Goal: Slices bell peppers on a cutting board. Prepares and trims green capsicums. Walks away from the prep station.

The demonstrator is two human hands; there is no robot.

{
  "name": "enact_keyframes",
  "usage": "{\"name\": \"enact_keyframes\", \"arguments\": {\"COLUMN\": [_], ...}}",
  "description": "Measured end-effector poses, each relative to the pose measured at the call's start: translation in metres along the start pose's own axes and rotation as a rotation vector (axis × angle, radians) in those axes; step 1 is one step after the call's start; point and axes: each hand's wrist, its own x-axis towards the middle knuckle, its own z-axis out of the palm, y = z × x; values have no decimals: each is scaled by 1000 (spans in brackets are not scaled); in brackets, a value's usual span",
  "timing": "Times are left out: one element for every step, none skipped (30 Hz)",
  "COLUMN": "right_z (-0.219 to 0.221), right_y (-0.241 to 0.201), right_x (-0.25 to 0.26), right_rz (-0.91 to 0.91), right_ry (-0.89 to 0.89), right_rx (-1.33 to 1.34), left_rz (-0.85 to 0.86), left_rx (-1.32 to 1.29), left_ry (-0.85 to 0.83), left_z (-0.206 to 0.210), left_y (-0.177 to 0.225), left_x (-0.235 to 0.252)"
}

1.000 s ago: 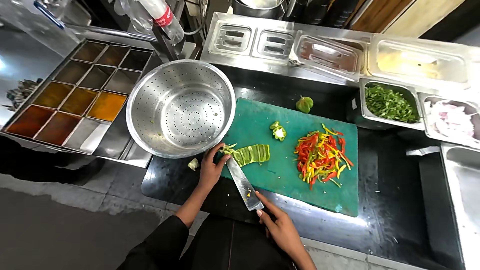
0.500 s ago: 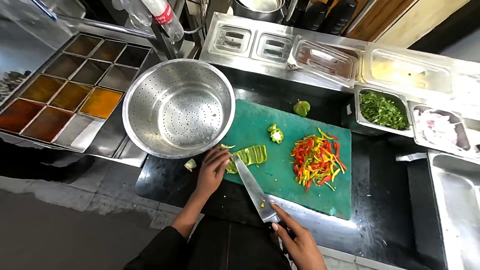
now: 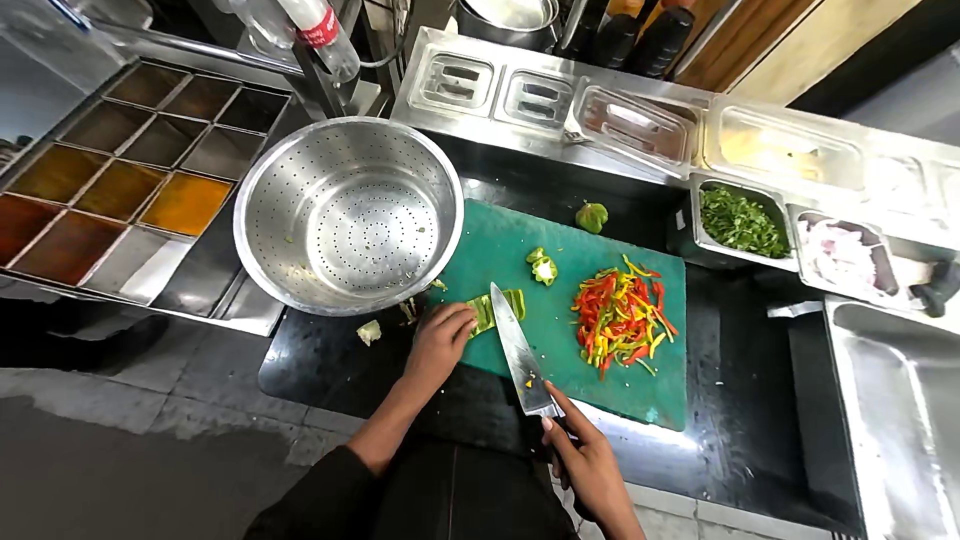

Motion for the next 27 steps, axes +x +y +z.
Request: {"name": "enact_keyframes", "arguments": {"right_z": [3,4,5,4,4,5,6,7,7,7,7,7,6,5,4,4,3,3,3,5,7,9,10,12,12,13,12], "right_y": [0,1,0,0,0,0,-1,-2,-4,-6,-7,-7,-7,-8,-8,-9,-10,-12,-14,-17,-21,-23,-25,-27,-28,-29,-29], "right_x": [1,1,1,1,2,3,5,7,9,10,11,11,10,10,10,10,12,14,18,23,28,33,38,41,41,39,34], "right_rz": [4,7,12,14,18,21,22,24,29,32,34,35,37,40,44,45,42,44,49,57,66,77,84,88,93,95,96], "right_ry": [-3,-6,-12,-18,-23,-27,-29,-23,-15,-8,-1,1,-3,-6,-10,-12,-16,-23,-27,-30,-34,-38,-40,-40,-37,-31,-24], "right_rx": [-7,-15,-25,-33,-35,-34,-36,-45,-60,-75,-92,-103,-104,-98,-95,-98,-98,-98,-99,-97,-97,-101,-113,-130,-148,-165,-175], "left_rz": [-8,-14,-17,-13,-8,-10,-16,-22,-22,-20,-19,-22,-27,-28,-24,-21,-26,-29,-30,-29,-28,-31,-36,-40,-47,-51,-53], "left_rx": [-7,-1,2,6,8,7,1,-8,-22,-33,-40,-44,-48,-49,-51,-54,-60,-63,-69,-72,-74,-78,-84,-91,-95,-96,-98], "left_ry": [-61,-112,-154,-171,-176,-180,-184,-186,-182,-177,-173,-173,-174,-172,-170,-174,-186,-193,-196,-194,-190,-189,-188,-183,-179,-173,-165], "left_z": [3,6,8,10,10,10,9,8,9,9,9,9,8,8,8,8,7,7,7,7,7,7,7,8,8,7,7], "left_y": [2,2,0,-3,-6,-7,-7,-7,-7,-8,-9,-10,-10,-10,-10,-10,-10,-11,-11,-12,-12,-13,-13,-13,-14,-14,-14], "left_x": [7,13,16,18,19,19,18,18,19,18,18,17,17,18,18,18,18,19,19,19,19,19,19,18,18,17,17]}}
